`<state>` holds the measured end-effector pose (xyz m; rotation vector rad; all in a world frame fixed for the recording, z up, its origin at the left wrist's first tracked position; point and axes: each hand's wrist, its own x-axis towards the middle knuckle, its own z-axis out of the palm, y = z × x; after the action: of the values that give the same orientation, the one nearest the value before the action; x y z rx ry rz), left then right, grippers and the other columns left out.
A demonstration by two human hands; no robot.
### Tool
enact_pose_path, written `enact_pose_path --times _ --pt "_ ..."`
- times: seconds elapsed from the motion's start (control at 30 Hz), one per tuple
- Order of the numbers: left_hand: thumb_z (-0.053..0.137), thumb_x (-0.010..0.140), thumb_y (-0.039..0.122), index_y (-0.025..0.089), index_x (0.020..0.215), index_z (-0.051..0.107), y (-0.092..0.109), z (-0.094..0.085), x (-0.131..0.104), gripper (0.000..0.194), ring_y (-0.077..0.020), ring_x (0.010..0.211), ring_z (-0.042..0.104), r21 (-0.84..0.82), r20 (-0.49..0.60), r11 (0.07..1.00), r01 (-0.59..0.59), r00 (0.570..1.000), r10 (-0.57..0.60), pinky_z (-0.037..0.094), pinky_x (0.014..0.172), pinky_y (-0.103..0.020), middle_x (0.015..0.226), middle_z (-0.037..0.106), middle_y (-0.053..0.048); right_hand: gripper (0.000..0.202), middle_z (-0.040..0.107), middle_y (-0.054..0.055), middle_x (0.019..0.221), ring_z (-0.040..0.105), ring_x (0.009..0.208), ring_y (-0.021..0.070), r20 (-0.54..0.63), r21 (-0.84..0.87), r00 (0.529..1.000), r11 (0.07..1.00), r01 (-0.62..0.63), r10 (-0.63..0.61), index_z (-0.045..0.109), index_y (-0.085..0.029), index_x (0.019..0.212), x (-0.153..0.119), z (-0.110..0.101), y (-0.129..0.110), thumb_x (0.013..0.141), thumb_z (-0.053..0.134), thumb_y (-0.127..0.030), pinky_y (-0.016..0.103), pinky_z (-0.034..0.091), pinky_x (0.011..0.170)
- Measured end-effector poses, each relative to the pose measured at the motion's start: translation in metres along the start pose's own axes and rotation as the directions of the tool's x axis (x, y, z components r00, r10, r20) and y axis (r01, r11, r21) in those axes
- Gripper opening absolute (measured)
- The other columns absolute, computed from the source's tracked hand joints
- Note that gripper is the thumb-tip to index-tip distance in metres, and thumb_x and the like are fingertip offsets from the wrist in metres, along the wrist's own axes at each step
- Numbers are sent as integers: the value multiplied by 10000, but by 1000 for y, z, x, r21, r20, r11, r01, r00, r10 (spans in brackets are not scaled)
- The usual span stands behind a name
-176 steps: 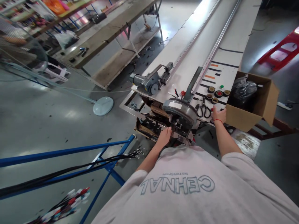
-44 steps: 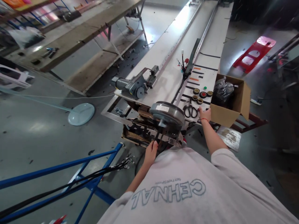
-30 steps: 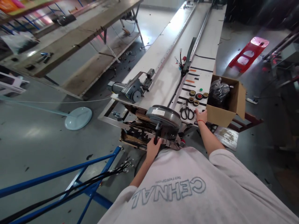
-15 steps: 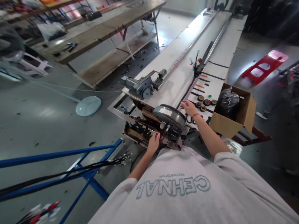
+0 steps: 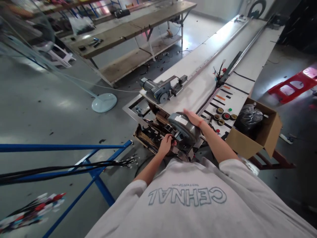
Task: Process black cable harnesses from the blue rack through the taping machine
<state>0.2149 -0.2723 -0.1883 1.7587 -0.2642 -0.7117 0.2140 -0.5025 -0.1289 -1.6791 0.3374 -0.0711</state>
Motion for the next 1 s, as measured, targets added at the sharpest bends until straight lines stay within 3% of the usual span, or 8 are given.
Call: enact_pose_path --times 0.17,0.3,0.43,0.6,0.67,0.73,0.83,1.0 --pt "391 889 524 181 902 528 8 9 4 369 -173 514 622 -89 193 993 72 980 -53 508 552 -307 567 628 -2 682 700 61 817 632 908 257 -175 217 959 958 -186 225 706 -190 817 -57 -20 44 754 388 -790 372 469 870" --pt "611 797 452 176 990 512 23 3 16 351 -175 535 650 47 315 990 132 939 -140 499 542 -278 587 666 6 586 639 25 684 586 769 228 -134 4 979 988 -156 155 650 -188 679 -46 -18 26 766 448 -731 342 455 808" --pt "609 804 474 164 927 521 34 0 20 346 -173 523 650 243 385 960 138 895 -226 482 529 -259 560 658 7 599 483 -8 522 464 576 159 -116 -73 985 988 -136 126 501 -199 530 -28 -7 9 817 368 -707 297 417 654" --pt "547 854 490 178 994 570 40 11 4 342 -195 640 681 679 183 733 -52 978 -101 474 631 -261 597 676 -6 481 442 -8 553 437 594 149 -292 -186 950 968 -169 110 448 -197 565 -53 -19 45 873 348 -552 272 385 619" --pt "539 862 491 185 1010 596 47 7 3 345 -219 744 693 805 105 589 -72 994 -22 468 685 -271 673 705 -40 331 537 35 689 514 723 179 -452 -429 886 847 -314 100 534 -171 675 -67 -30 60 863 436 -424 275 404 688" --pt "512 875 507 199 1041 612 58 -5 8 363 -232 828 692 858 38 510 -60 998 54 465 713 -276 788 729 -67 203 586 113 926 555 896 228 -579 -602 810 618 -505 98 594 -131 886 -79 -38 70 802 551 -311 299 418 766" --pt "501 876 525 231 1090 612 76 -30 21 380 -236 841 690 874 1 479 -75 988 153 464 713 -273 753 722 -44 390 525 195 1156 581 986 266 -607 -671 773 403 -623 186 542 -93 1135 -94 -43 79 758 583 -186 334 442 805" --pt "526 863 518 219 1132 586 84 -43 27 407 -228 762 689 834 61 533 -140 985 162 467 673 -257 548 648 6 387 568 213 1113 607 963 288 -594 -567 725 457 -685 349 548 -66 1105 -121 -53 84 738 589 -182 355 465 804"
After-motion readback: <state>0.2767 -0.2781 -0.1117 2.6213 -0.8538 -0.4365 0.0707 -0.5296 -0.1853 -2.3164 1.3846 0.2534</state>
